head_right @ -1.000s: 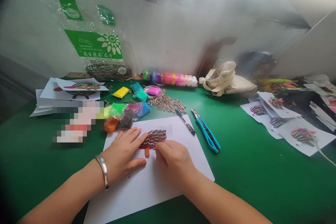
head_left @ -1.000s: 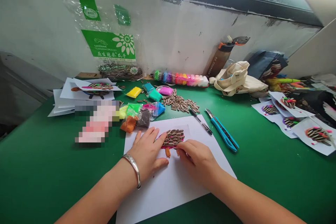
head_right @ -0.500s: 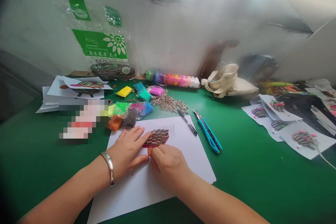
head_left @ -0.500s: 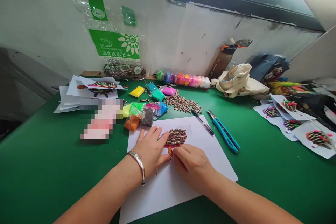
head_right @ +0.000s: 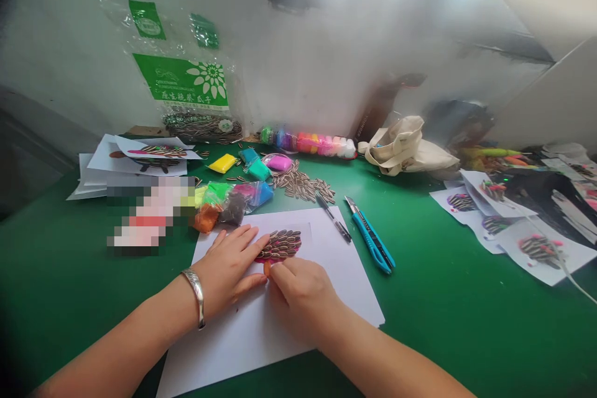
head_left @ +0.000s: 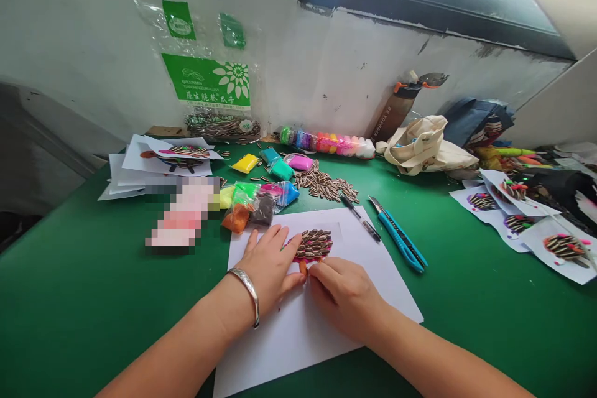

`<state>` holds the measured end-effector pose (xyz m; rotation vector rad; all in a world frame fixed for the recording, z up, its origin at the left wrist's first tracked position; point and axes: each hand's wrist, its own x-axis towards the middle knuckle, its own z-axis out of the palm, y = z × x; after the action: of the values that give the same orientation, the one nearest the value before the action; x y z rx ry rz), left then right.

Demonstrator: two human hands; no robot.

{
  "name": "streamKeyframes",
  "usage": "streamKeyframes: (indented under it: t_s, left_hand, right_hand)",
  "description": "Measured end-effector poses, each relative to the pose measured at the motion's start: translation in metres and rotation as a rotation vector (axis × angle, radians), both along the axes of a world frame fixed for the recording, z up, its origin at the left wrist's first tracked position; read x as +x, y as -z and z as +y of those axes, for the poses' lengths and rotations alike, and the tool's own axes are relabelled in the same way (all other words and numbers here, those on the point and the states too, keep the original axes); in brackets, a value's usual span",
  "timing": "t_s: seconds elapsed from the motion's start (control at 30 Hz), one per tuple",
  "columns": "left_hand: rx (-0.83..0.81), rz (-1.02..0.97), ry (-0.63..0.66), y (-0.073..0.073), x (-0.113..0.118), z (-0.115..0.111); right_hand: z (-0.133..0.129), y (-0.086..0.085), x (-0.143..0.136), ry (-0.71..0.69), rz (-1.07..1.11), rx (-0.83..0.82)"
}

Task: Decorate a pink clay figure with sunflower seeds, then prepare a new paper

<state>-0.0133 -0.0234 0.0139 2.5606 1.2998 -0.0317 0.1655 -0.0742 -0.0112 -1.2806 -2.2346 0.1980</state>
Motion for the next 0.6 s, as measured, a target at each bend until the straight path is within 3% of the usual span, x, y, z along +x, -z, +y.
streamKeyframes:
  t_s: [0.2, 0.37, 0.6]
  left_hand:
    - [0.0, -0.024, 0.0, 0.0, -0.001, 0.001]
    - [0.001, -0.097, 0.031, -0.005, -0.006, 0.006]
    - [0.041, -0.157, 0.016, -0.006, -0.02, 0.016]
  right_hand:
    - [0.01, -0.005, 0.026, 0.169, 0.22, -0.022]
    - [0.022, 0.001, 0.046, 0.336, 0.332, -0.169]
    - [0.029, 0.007, 0.052, 0.287, 0.156, -0.228]
